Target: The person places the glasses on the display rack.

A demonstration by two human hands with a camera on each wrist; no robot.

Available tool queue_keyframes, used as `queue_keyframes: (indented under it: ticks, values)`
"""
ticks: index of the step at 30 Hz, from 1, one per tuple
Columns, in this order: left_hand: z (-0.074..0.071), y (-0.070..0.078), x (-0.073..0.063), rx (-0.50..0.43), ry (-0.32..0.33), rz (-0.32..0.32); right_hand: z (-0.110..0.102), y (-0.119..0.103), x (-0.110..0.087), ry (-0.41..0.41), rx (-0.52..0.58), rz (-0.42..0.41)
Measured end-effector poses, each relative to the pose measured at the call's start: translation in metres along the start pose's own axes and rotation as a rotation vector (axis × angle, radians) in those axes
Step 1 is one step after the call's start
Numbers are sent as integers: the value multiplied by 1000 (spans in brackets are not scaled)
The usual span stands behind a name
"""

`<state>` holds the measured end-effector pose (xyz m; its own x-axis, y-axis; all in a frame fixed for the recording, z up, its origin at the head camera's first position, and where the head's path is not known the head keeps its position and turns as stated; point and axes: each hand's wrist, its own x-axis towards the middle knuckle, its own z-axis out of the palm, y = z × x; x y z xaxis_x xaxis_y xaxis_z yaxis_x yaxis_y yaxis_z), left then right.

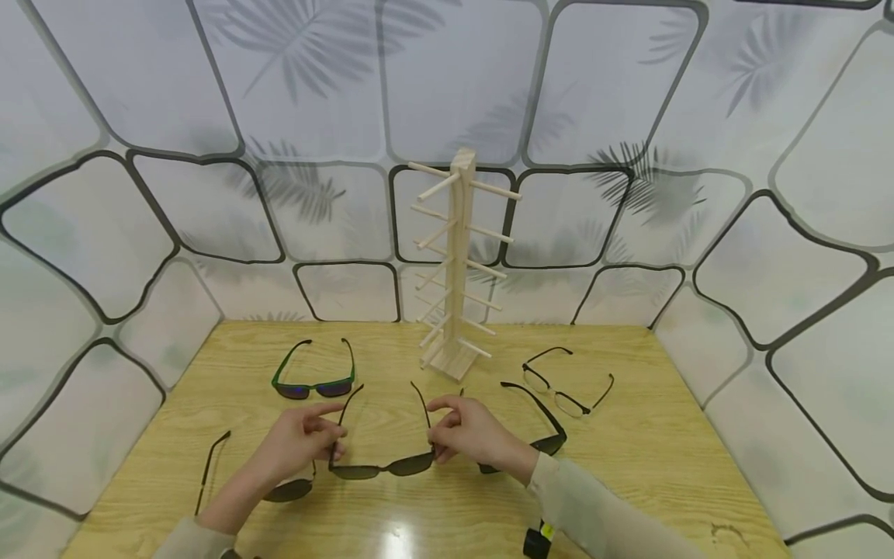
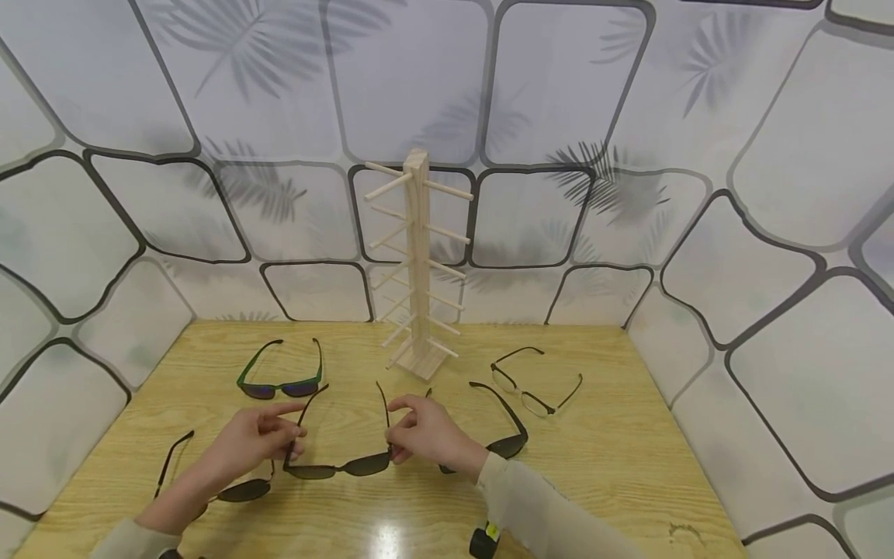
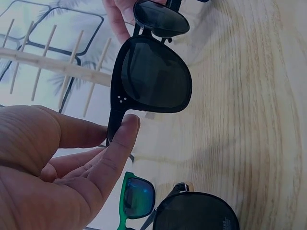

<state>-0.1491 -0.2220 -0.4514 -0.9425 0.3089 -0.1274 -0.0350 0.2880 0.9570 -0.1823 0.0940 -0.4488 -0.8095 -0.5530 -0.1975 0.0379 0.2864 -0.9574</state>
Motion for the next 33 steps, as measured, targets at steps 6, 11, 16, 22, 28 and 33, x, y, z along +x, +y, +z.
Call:
queue_keyframes:
  ticks: [6, 11, 16, 22, 28, 33]
  values:
    - [-2, 2, 5, -14, -17, 6, 1, 2, -1, 19, 53, 29]
    - [-3, 3, 8, -12, -21, 16, 1, 5, -1, 25, 128, 54]
    - [-3, 8, 13, -6, -16, 10, 1, 4, -5, 49, 172, 58]
    - [-4, 17, 20, -4, -23, 4, 0, 1, -9, 58, 247, 79]
    - [-3, 28, 28, 32, 3, 6, -3, 2, -11, 46, 316, 97]
    - [-3, 36, 36, 58, 25, 1, -3, 0, -11, 58, 346, 99]
